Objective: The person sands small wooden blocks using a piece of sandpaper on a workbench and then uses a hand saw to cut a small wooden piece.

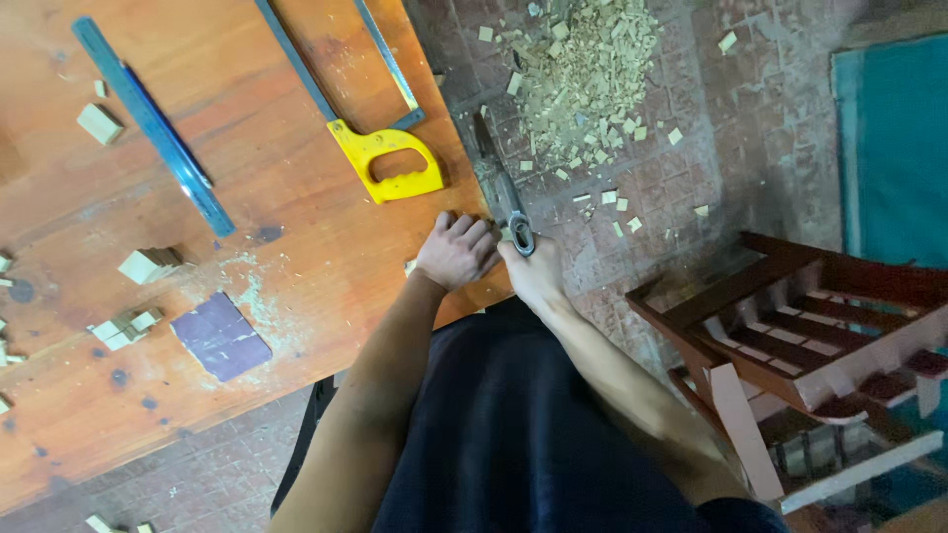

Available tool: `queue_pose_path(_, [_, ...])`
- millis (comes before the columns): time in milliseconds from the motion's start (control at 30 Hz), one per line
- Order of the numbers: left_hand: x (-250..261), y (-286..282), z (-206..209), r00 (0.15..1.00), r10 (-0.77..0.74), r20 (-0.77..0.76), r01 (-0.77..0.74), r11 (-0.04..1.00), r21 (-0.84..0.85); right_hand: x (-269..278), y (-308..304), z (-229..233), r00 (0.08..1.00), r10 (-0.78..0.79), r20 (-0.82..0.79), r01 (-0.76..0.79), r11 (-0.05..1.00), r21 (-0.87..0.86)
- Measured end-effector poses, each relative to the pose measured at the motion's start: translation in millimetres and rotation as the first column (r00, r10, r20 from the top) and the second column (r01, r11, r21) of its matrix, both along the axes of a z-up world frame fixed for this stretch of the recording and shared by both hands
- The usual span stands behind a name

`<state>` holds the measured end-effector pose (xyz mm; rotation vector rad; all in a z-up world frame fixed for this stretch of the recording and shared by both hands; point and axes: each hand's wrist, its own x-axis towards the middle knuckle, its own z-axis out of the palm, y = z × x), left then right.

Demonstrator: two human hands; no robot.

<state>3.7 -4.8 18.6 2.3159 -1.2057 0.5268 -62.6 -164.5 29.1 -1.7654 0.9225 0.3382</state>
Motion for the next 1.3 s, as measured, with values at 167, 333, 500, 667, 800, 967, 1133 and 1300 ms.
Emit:
queue_pose_path(167, [0, 0, -4, 0.999, -0.024, -0.022, 0.023, 0.999, -0.031, 40, 15, 54, 0.991, -0.105, -0.086, 0.116, 0.984, 0.132])
queue_pose_path(333, [0, 1, -20, 0.997, -0.052, -0.057, 0.052, 0.999, -0.007, 68, 14, 63, 0.991, -0.048, -0.124, 0.065, 0.988, 0.14])
queue_pose_path(500, [-3, 5, -22, 0.991, 0.024, -0.132, -0.012, 0.996, 0.089, 19, 1, 17, 0.991, 0.131, 0.027, -0.131, 0.991, -0.01])
queue_pose_path(667, [-3, 3, -8, 0.998, -0.013, -0.064, 0.015, 0.999, 0.038, -6, 3, 30, 0.993, -0.074, 0.095, 0.054, 0.979, 0.199])
queue_pose_path(800, [-3, 4, -3, 0.999, -0.007, -0.049, 0.008, 1.0, 0.016, -10, -3, 9, 0.999, -0.003, 0.05, -0.004, 0.991, 0.132])
queue_pose_path(967, [-4, 1, -11, 0.998, -0.048, -0.038, 0.049, 0.999, 0.022, 43, 11, 60, 0.989, -0.129, -0.074, 0.141, 0.972, 0.187])
queue_pose_path(1133, [-6, 2, -18, 0.997, -0.065, -0.035, 0.065, 0.998, 0.002, 79, 10, 68, 0.982, -0.046, -0.183, 0.091, 0.965, 0.244])
queue_pose_path(1300, [-4, 3, -23, 0.997, -0.019, -0.069, 0.022, 0.999, 0.044, 22, -2, 27, 0.998, 0.023, -0.065, -0.016, 0.995, 0.101])
